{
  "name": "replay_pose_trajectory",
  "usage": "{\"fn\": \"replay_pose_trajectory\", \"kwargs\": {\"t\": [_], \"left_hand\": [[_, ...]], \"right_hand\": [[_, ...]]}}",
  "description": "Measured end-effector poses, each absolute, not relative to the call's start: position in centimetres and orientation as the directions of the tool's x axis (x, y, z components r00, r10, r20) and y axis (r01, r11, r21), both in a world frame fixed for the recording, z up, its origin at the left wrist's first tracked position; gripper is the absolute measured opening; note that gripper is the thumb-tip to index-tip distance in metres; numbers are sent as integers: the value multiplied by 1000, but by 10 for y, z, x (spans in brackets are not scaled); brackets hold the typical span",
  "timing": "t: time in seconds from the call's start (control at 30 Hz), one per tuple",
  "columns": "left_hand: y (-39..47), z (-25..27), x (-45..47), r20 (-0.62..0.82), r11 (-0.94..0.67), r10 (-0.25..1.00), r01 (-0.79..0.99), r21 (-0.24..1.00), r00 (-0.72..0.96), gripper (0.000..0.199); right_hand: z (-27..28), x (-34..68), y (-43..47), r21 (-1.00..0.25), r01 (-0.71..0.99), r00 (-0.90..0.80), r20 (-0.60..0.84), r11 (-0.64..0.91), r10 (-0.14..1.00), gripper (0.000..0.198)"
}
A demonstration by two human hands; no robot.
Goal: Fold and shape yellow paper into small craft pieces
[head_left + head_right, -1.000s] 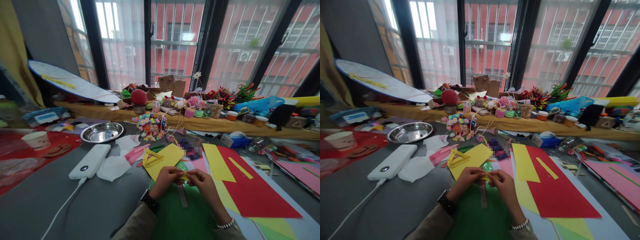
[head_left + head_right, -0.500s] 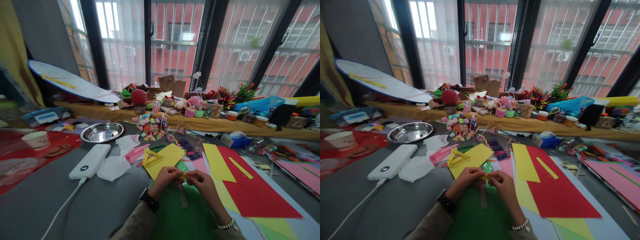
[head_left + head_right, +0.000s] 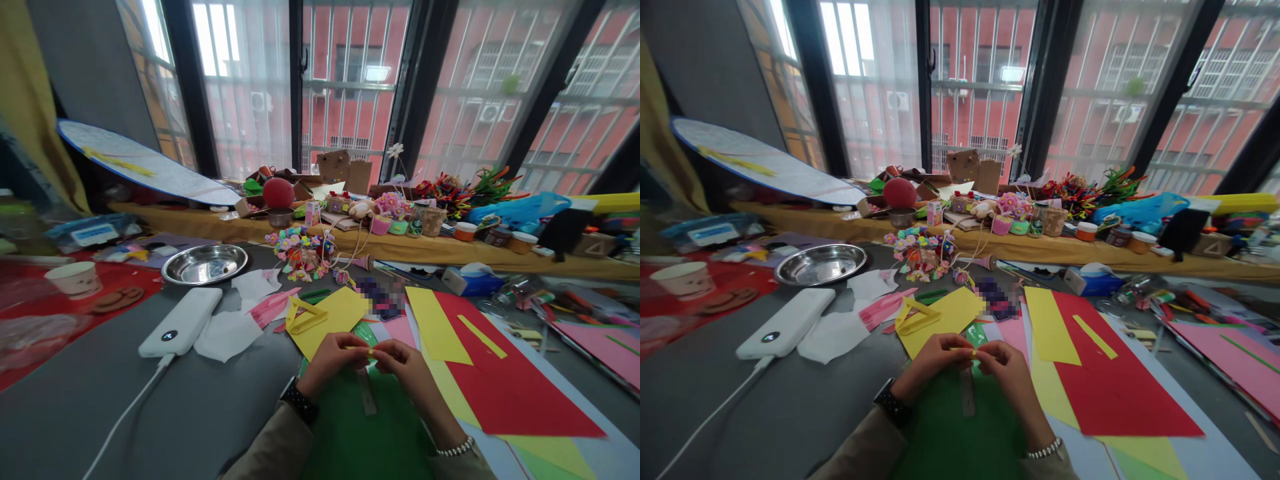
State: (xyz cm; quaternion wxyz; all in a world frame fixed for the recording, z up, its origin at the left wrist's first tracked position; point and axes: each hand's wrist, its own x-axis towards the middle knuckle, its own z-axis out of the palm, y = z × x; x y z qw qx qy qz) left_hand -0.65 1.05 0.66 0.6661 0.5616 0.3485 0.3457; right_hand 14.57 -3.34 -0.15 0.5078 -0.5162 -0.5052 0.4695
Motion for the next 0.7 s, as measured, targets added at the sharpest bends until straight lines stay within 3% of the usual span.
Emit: {"fn": "replay_pose_trajectory", "kwargs": {"t": [0.23,0.4,0.7], "left_hand": [[9,9,-6,-47,38,897,28,999,439,27],[11,7,-8,-39,23,859,37,999,511,27],[15,7,-9,-136,216,803,-71,974,580,26]], "right_hand": [[-3,146,-33,-994,103,73,43,35,996,25],[-1,147,-34,-993,109,52,51,45,997,27],[9,147,-37,-985,160,65,71,60,995,26]]}}
